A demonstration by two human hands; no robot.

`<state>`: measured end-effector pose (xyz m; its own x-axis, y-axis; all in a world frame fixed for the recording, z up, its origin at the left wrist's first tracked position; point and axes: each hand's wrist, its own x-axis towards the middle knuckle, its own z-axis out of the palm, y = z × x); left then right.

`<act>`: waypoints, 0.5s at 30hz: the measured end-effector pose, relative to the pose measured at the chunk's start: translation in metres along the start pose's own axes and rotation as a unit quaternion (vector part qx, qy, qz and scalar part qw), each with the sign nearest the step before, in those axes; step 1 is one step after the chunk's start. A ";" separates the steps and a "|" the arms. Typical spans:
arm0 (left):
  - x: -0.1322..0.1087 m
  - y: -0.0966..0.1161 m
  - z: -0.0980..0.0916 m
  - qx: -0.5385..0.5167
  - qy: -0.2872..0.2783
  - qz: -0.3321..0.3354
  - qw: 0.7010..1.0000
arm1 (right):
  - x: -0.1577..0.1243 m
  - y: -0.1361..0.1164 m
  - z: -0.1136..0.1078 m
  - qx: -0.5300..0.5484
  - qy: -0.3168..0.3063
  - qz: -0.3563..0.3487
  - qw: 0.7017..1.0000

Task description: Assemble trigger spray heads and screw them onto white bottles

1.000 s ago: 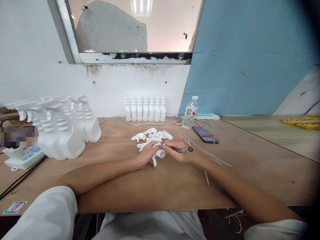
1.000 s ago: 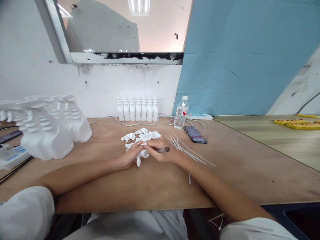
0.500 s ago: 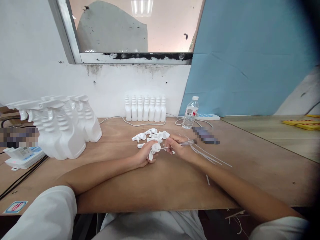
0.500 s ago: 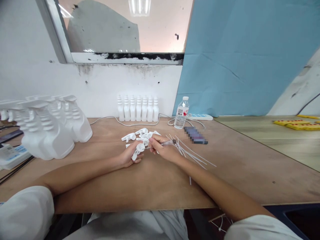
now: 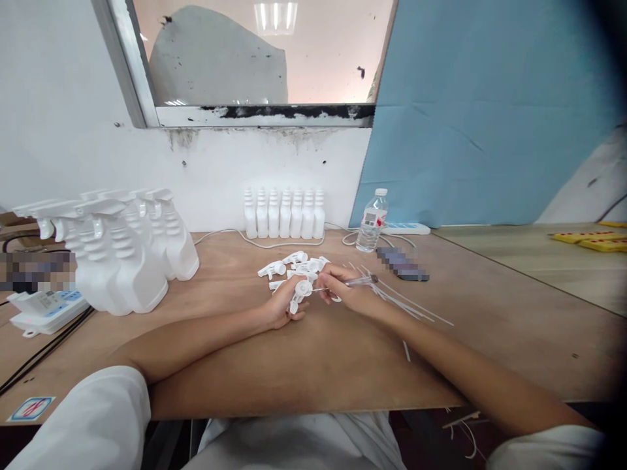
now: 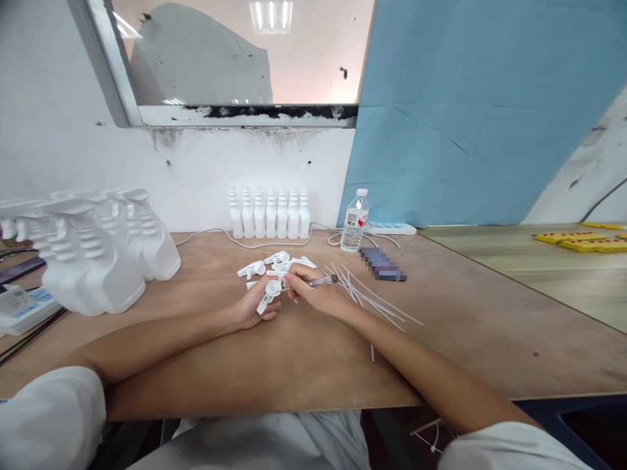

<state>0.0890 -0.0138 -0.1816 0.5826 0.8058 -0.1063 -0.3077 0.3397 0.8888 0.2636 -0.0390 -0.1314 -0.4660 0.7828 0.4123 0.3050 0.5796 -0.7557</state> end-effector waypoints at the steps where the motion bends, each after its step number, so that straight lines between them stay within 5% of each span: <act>1: 0.000 0.000 0.000 -0.002 -0.003 -0.002 1.000 | 0.000 0.000 0.000 0.000 0.002 -0.006 1.000; 6: 0.000 0.002 -0.002 -0.023 -0.034 -0.013 0.999 | -0.002 0.011 0.005 -0.073 0.010 -0.111 0.991; 10: 0.000 0.002 -0.003 -0.043 -0.045 -0.008 0.998 | 0.000 0.024 0.009 -0.173 0.001 -0.283 0.944; 15: 0.002 0.000 -0.004 -0.053 -0.036 0.000 0.998 | 0.003 0.031 0.009 -0.266 0.034 -0.345 0.899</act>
<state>0.0872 -0.0102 -0.1838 0.6337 0.7703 -0.0711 -0.3832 0.3924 0.8361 0.2640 -0.0208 -0.1580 -0.6499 0.1966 0.7341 0.3255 0.9449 0.0352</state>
